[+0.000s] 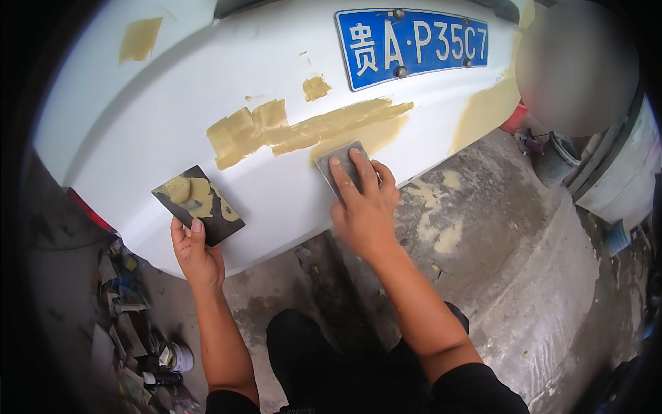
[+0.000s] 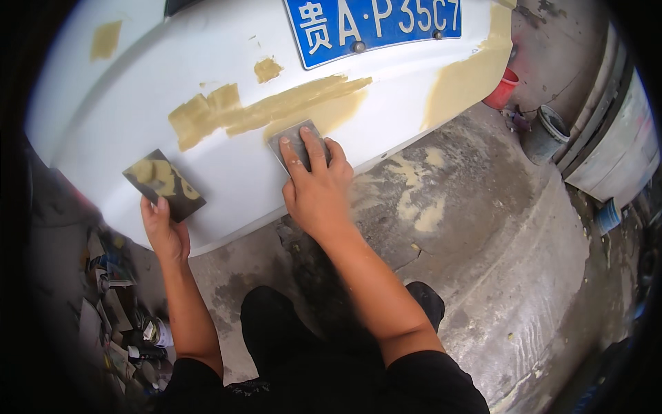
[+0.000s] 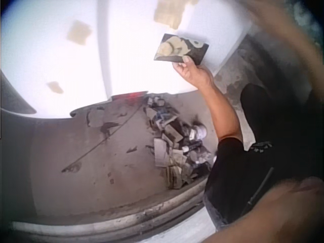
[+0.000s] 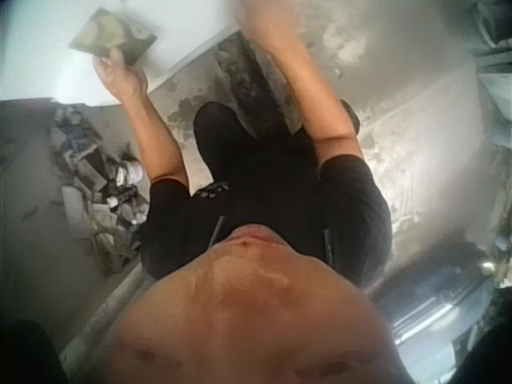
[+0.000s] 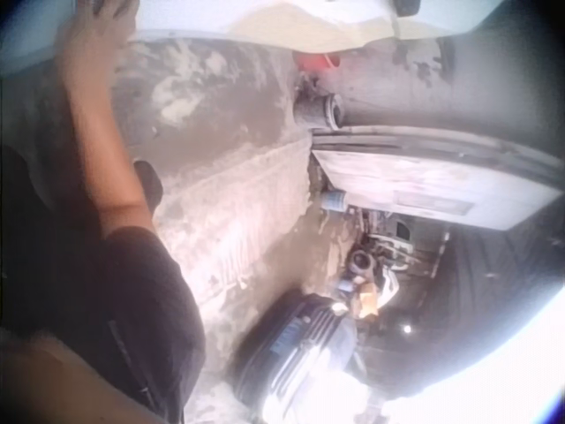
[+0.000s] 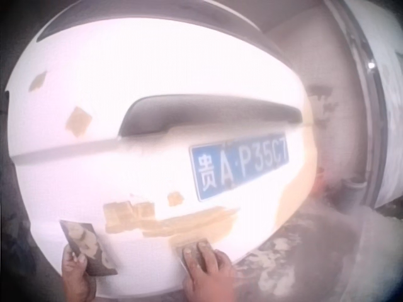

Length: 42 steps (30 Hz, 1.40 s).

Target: The person applies beige body filler to the rear panel of a white vehicle using a handheld spreader and a mixing board.

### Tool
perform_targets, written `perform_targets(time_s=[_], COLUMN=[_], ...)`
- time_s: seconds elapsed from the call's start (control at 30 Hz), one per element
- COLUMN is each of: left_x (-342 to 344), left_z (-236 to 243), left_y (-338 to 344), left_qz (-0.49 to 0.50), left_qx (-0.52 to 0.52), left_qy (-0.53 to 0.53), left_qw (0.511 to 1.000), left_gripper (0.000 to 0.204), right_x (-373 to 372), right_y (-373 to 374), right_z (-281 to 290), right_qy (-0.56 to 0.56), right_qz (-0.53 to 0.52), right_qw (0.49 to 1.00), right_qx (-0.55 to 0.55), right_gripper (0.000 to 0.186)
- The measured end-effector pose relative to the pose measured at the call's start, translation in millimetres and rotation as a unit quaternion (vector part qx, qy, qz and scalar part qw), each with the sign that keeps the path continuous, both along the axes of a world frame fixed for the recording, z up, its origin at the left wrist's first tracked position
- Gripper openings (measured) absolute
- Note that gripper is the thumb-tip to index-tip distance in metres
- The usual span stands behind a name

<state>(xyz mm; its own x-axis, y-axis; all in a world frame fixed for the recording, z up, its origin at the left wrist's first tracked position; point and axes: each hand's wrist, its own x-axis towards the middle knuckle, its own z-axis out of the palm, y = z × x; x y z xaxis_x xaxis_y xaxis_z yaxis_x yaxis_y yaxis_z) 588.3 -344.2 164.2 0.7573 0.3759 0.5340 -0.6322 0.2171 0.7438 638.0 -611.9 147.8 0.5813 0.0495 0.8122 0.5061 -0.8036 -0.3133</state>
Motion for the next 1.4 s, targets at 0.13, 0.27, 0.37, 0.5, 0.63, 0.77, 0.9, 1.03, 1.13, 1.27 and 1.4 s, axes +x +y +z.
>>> perform_targets(time_s=[0.13,0.27,0.37,0.5,0.63,0.77,0.9,1.03,1.13,1.27,1.4], left_x=[9,13,15,13,13,15,14,13,15,16,14], left_z=[-10,-15,-16,-16,-14,-14,-15,-16,-16,-17,-17], left_y=[16,19,17,20,17,15,17,19,18,17,18], left_qz=[-0.014,-0.023,-0.030,-0.021,-0.020,-0.020,-0.016,-0.012,-0.015,-0.010,-0.004], left_qx=[0.008,0.021,0.020,0.021,0.017,0.019,0.023,0.013,0.017,0.021,0.018], left_qy=[-0.003,-0.013,-0.017,-0.017,-0.016,-0.020,-0.019,-0.014,-0.016,-0.014,-0.011], left_qw=[1.000,0.999,0.999,0.999,1.000,0.999,0.999,1.000,1.000,1.000,1.000], left_gripper=[0.041,0.042,0.042,0.042,0.042,0.042,0.043,0.043,0.044,0.045,0.046], right_x=[2,7,6,-7,-2,4,-7,-6,1,-9,-14], right_y=[18,31,32,28,32,42,38,45,53,49,48], right_z=[8,1,-6,-5,7,2,0,11,6,-2,13], right_qy=[0.007,0.015,0.022,0.050,0.016,0.011,0.041,0.008,0.004,0.036,0.034], right_qz=[-0.003,-0.013,-0.017,-0.016,-0.005,-0.006,-0.015,-0.011,-0.008,-0.003,0.001], right_qw=[1.000,1.000,1.000,0.998,1.000,1.000,0.999,1.000,1.000,0.999,0.999], right_qx=[0.016,0.010,-0.008,-0.023,0.020,0.024,-0.001,0.024,0.026,0.004,0.020], right_gripper=[0.059,0.063,0.063,0.063,0.061,0.059,0.059,0.060,0.060,0.060,0.060])
